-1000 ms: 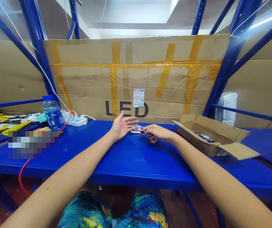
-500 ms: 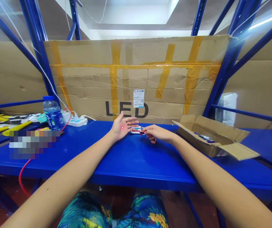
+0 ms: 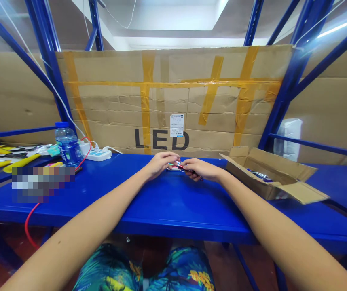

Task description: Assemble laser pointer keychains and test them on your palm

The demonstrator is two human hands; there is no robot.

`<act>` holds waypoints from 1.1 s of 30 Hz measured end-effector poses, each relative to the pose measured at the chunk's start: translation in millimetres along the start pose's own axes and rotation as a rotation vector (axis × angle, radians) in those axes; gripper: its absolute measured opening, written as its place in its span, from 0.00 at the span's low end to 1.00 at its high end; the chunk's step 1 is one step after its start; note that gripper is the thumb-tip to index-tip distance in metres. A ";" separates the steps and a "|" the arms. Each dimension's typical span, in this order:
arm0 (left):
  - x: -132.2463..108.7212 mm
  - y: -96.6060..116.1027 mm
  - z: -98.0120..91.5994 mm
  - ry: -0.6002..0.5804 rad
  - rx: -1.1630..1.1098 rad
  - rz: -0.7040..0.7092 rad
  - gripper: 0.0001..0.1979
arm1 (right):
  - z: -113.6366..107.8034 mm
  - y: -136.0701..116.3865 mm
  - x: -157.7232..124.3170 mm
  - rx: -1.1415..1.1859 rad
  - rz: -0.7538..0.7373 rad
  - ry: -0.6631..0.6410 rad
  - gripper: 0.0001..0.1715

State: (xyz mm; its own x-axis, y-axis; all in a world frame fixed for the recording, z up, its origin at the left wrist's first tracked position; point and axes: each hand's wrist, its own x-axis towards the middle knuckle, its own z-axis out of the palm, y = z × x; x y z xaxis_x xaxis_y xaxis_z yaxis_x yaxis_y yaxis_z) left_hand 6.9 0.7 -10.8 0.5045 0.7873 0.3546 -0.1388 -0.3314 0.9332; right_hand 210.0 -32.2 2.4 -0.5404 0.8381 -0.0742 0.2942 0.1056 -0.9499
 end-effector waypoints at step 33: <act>104.7 -70.4 -65.3 0.145 0.767 -0.100 0.05 | -72.0 51.0 120.1 -0.970 -0.088 0.536 0.06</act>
State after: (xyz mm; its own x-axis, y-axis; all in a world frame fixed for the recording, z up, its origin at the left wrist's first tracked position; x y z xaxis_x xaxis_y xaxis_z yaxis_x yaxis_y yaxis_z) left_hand 13.8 140.3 -35.6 0.3596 0.8749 0.3245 0.5553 -0.4801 0.6791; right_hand 216.8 112.4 -33.0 -0.2477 0.9052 0.3455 0.8902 0.3533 -0.2875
